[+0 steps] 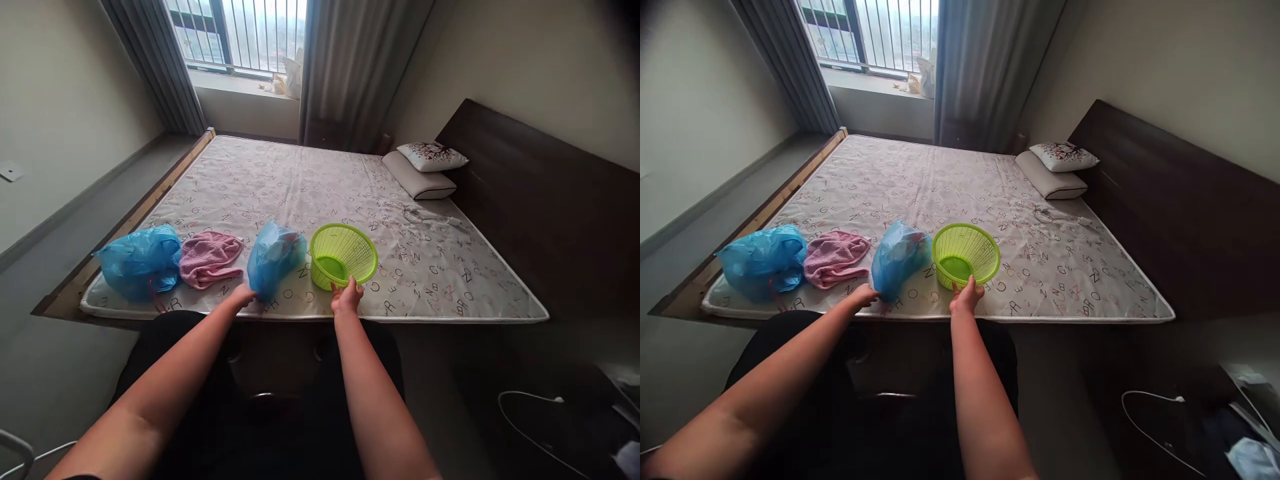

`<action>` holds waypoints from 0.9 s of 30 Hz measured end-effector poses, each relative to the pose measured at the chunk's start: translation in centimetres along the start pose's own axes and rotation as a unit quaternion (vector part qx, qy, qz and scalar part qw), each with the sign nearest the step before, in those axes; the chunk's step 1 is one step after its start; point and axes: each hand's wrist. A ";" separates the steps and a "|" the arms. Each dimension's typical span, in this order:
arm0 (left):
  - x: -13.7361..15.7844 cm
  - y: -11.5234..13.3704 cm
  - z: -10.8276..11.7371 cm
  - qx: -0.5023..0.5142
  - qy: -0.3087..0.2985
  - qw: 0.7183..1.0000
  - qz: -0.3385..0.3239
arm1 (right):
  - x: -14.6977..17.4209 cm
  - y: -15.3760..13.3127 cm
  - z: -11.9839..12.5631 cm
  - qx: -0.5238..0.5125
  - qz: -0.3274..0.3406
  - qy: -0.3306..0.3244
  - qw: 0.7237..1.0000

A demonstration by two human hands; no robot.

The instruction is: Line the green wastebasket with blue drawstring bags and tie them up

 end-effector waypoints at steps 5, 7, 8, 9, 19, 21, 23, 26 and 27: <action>-1.5 3.3 -2.1 0.079 0.029 0.992 0.089 | 1.3 1.2 -0.2 0.009 -0.059 0.016 0.998; -2.3 4.9 -2.1 0.124 0.041 0.988 0.079 | 2.4 2.9 -0.3 0.025 -0.095 -0.001 0.995; -2.7 5.6 -2.0 0.144 0.046 0.986 0.070 | 3.1 3.8 -0.4 0.038 -0.103 -0.015 0.994; -3.0 6.3 -1.7 0.163 0.051 0.983 0.060 | 3.6 4.7 -0.8 0.052 -0.105 -0.031 0.993; -4.6 8.6 2.1 0.225 0.031 0.974 -0.015 | 4.2 4.6 -8.1 0.350 0.406 -0.227 0.813; -4.8 8.7 2.0 0.224 0.003 0.974 -0.018 | 3.9 5.1 -9.3 0.367 0.444 -0.262 0.774; -5.0 9.0 1.7 0.236 -0.024 0.971 -0.026 | 3.5 6.1 -10.2 0.381 0.435 -0.308 0.756; -5.0 9.4 1.4 0.245 -0.054 0.966 -0.057 | 3.1 7.7 -11.2 0.384 0.379 -0.352 0.765; -5.0 9.5 1.3 0.237 -0.065 0.967 -0.069 | 3.1 8.0 -11.4 0.380 0.360 -0.354 0.775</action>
Point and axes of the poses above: each hand's wrist, its own x-axis away from the middle knuckle, its own z-axis out of the back of the hand, y = z × x, and after that the axes turned 10 degrees about -z, right-handed
